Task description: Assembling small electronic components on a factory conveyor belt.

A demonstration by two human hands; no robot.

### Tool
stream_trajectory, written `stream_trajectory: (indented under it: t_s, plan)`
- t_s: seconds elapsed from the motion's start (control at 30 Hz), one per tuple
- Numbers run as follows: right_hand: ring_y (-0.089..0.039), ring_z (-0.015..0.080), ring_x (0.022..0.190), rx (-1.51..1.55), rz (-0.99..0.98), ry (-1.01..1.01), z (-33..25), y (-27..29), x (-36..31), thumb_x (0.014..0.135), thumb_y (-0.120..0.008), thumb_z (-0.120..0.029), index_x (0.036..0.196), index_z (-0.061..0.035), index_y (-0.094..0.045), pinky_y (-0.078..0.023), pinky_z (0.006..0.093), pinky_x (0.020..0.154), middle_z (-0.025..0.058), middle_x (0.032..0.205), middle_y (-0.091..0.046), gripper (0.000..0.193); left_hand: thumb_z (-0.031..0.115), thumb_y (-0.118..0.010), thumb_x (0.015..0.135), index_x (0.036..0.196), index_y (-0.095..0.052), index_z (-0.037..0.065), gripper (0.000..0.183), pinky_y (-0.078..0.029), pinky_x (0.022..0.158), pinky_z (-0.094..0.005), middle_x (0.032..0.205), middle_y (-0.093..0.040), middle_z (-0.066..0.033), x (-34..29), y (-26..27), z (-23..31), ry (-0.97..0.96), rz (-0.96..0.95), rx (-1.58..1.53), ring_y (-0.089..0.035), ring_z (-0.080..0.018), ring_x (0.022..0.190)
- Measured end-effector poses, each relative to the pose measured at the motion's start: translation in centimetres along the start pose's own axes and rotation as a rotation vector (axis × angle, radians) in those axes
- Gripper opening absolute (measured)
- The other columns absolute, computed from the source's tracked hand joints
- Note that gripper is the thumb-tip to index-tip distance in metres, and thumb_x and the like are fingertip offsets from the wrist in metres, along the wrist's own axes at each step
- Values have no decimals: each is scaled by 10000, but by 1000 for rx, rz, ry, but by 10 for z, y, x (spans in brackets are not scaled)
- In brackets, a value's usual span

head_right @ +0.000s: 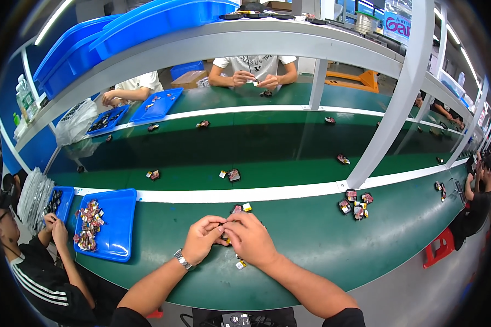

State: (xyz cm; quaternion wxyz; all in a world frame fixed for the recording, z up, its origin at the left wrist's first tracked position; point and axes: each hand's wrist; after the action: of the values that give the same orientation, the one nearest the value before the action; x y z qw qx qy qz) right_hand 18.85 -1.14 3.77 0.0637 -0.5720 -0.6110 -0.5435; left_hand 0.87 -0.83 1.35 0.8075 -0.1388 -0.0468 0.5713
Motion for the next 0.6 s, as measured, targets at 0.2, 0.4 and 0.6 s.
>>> stream_trajectory:
  t_s: [0.2, 0.4, 0.6]
  plan:
    - [-680, 187, 797, 529, -36, -383, 19, -5, 15, 826, -663, 23, 918, -16, -711, -562, 282, 713, 99, 957, -666, 111, 53, -526, 990, 1261, -511, -16, 280, -576, 811, -299, 1194, -630, -130, 1, 0, 0, -79, 57, 81, -643, -180, 1032]
    - [-701, 235, 789, 68, 276, -792, 157, 6, 46, 797, -706, -22, 834, -6, -714, -552, 349, 730, 139, 900, -707, 41, 57, -528, 966, 1223, -515, -37, 273, -575, 869, -381, 1207, -614, -197, 15, 28, 11, -74, 202, 28, -648, -257, 1049]
    - [-601, 359, 861, -455, 395, -380, 151, 8, 55, 776, -700, -79, 924, -17, -631, -487, 448, 805, 156, 907, -617, 175, 109, -552, 958, 1148, -545, -7, 222, -579, 834, -355, 1121, -638, -162, 37, 41, 41, 157, 146, 105, -664, -228, 957]
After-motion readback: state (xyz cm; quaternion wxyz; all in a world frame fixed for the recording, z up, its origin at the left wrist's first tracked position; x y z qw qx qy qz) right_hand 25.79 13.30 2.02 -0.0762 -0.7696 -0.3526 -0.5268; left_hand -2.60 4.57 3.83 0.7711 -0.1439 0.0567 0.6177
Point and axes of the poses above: each hand's wrist, its own x-axis towards the middle knuckle, its own y-axis out of the back of the hand, z = x × y
